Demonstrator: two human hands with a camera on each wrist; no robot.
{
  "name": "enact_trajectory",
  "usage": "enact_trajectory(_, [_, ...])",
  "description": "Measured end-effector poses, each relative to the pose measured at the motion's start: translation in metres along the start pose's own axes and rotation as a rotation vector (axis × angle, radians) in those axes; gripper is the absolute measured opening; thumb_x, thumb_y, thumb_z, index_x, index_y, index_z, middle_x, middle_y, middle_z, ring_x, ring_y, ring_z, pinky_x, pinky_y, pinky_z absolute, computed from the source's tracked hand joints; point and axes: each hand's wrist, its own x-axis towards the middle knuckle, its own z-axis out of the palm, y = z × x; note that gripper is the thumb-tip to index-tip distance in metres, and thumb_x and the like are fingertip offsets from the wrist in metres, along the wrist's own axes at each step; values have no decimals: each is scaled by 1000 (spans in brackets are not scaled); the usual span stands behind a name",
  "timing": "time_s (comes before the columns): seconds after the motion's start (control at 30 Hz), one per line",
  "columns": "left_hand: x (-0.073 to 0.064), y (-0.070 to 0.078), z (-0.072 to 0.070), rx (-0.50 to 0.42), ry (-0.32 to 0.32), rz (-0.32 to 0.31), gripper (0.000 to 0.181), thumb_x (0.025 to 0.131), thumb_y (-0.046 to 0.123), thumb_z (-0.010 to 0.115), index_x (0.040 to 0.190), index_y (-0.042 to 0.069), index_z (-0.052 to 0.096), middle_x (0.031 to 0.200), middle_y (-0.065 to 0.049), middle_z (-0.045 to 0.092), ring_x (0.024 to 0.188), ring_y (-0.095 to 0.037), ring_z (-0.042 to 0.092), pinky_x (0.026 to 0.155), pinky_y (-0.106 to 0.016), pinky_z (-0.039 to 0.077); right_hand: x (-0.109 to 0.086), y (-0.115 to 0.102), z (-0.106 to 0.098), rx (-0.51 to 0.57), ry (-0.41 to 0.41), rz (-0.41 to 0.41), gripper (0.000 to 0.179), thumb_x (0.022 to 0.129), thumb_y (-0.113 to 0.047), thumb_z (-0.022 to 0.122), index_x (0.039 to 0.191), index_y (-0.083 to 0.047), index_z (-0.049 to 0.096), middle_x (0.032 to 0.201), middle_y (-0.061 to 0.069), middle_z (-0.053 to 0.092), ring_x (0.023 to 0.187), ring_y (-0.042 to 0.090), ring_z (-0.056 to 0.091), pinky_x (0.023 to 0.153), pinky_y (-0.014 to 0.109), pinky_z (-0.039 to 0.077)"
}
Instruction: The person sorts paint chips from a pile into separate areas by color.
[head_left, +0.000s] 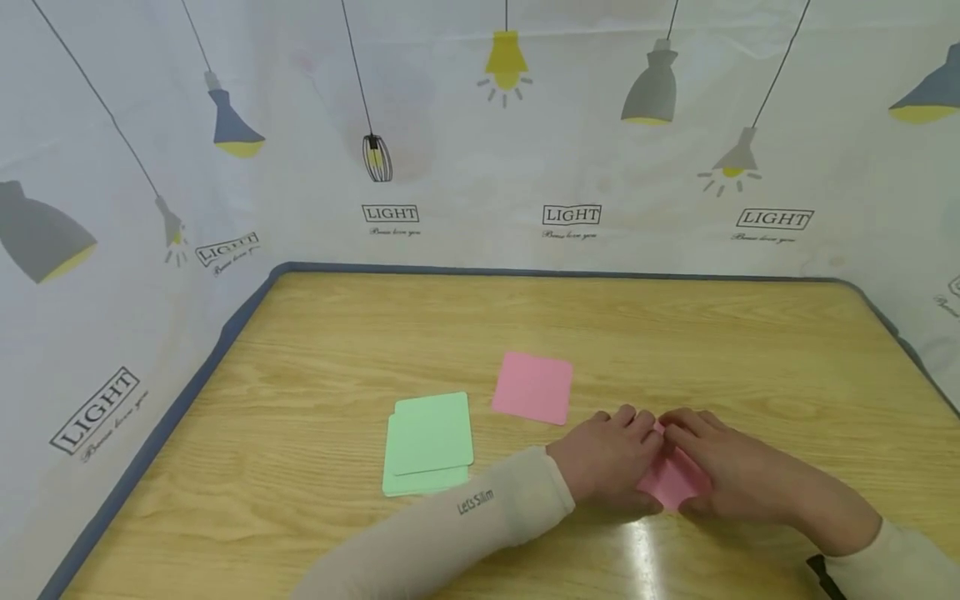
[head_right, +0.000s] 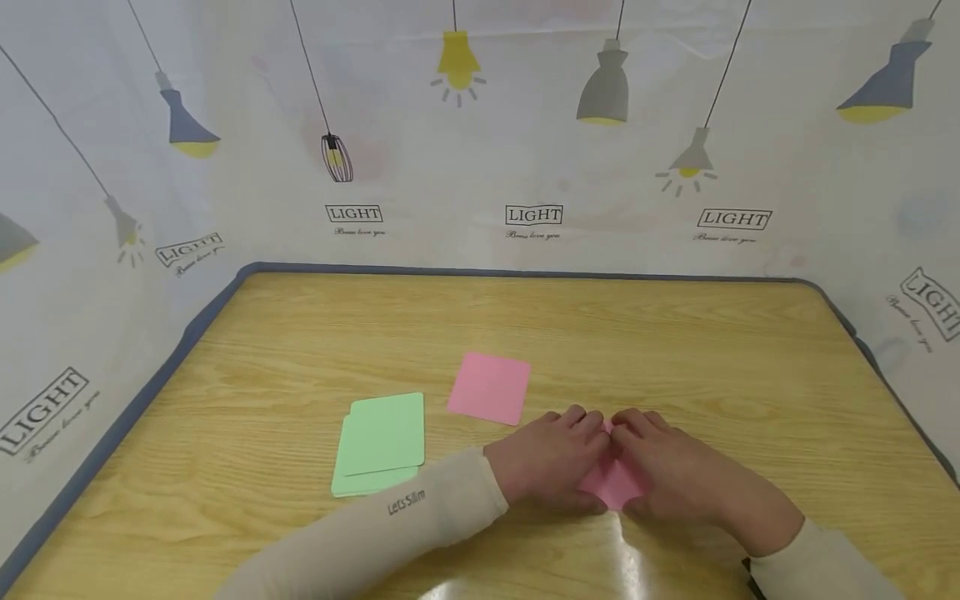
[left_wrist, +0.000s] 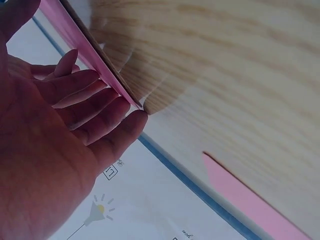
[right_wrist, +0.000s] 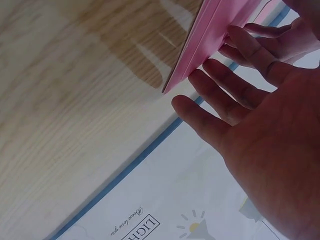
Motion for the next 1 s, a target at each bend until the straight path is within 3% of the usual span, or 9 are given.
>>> enact_trajectory(0.2, [0, -3, 0, -15, -6, 1, 83, 88, 75, 44, 150, 20, 38, 142, 6, 39, 126, -11, 39, 100, -28, 40, 4, -2, -1, 3, 26, -11, 68, 74, -37, 83, 126, -3, 57, 134, 15, 48, 120, 38, 48, 91, 54, 46])
enact_trajectory(0.33, [-1, -13, -4, -132, -23, -27, 84, 86, 74, 50, 149, 19, 39, 146, 5, 36, 131, -12, 35, 104, -29, 36, 11, -5, -3, 6, 63, -33, 57, 80, -33, 78, 123, -2, 58, 128, 13, 50, 117, 35, 49, 90, 53, 47])
enact_trajectory(0.5, [-11, -49, -9, -215, 25, -70, 73, 88, 62, 59, 143, 17, 46, 149, -1, 36, 134, -19, 35, 103, -29, 38, 38, -12, -10, -20, 145, -89, 37, 83, -22, 77, 112, -5, 61, 115, 6, 54, 107, 30, 52, 84, 48, 50])
enact_trajectory(0.6, [-20, -73, -9, -258, 42, -96, 73, 88, 59, 62, 143, 14, 45, 149, -5, 36, 134, -23, 35, 101, -30, 40, 57, -20, -14, -15, 158, -72, 34, 84, -22, 76, 109, -5, 61, 113, 6, 53, 106, 28, 53, 84, 46, 50])
enact_trajectory(0.83, [-41, -113, 0, -423, -32, -242, 93, 81, 57, 72, 152, 10, 33, 152, -9, 32, 138, -29, 31, 104, -40, 39, 99, -36, -15, -26, 193, -60, 39, 84, -23, 78, 112, -2, 60, 113, 9, 52, 106, 30, 50, 86, 46, 48])
enact_trajectory(1.0, [-47, -128, 14, -493, -79, -307, 109, 78, 55, 76, 157, 10, 16, 157, -10, 26, 142, -30, 25, 108, -40, 34, 119, -44, -10, -28, 105, -32, 52, 82, -33, 80, 118, -2, 58, 122, 13, 49, 110, 33, 50, 89, 48, 47])
